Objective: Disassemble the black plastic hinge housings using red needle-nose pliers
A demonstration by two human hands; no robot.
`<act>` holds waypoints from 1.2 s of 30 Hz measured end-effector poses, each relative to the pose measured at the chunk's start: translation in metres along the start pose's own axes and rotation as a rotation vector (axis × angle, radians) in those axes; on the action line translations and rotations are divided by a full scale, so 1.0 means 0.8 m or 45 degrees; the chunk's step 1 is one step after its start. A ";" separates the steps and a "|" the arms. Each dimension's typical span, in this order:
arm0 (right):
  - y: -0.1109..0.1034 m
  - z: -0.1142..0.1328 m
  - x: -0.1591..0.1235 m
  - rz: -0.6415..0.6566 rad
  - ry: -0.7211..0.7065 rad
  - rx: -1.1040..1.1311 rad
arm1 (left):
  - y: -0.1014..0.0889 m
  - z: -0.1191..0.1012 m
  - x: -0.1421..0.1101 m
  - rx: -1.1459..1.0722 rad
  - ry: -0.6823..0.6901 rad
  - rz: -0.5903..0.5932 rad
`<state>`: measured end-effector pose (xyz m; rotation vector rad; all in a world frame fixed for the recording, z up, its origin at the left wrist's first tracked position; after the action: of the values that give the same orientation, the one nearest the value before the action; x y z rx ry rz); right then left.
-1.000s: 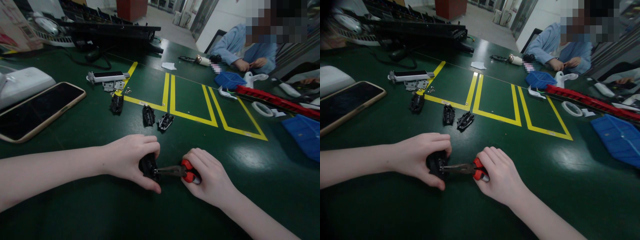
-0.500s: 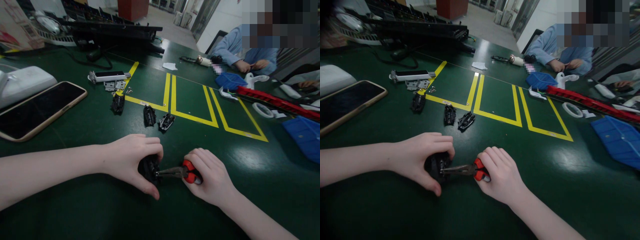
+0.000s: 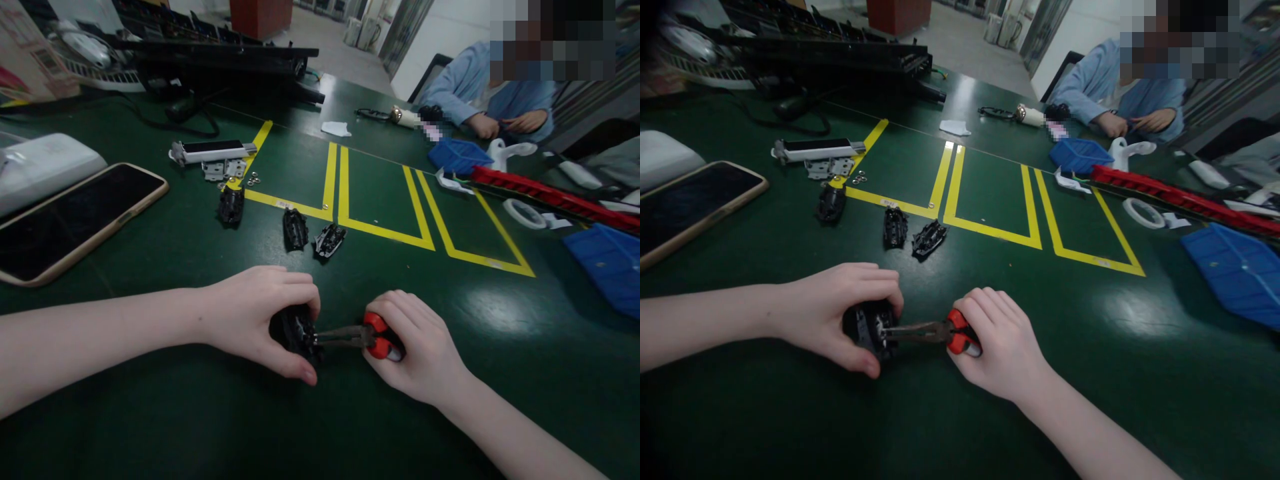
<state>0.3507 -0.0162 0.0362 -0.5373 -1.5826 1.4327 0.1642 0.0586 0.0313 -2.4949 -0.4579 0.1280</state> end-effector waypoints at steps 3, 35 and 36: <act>0.001 0.001 -0.001 0.036 -0.009 -0.004 | 0.001 0.000 0.000 0.016 0.021 0.007; 0.000 0.002 -0.001 0.101 -0.038 0.003 | 0.005 -0.002 -0.003 0.076 0.118 -0.056; 0.000 0.002 -0.001 0.103 -0.038 0.004 | 0.004 -0.003 -0.003 0.075 0.127 -0.073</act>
<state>0.3495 -0.0178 0.0362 -0.5862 -1.5979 1.5098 0.1633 0.0542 0.0313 -2.4155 -0.4767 -0.0052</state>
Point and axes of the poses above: each hand's wrist, its own x-axis towards the middle knuckle, its own y-axis out of the palm, z = x × y, the point moved 5 cm from there along x, towards the middle knuckle, and after that the axes turned 7 degrees about -x, right-handed, at the moved point
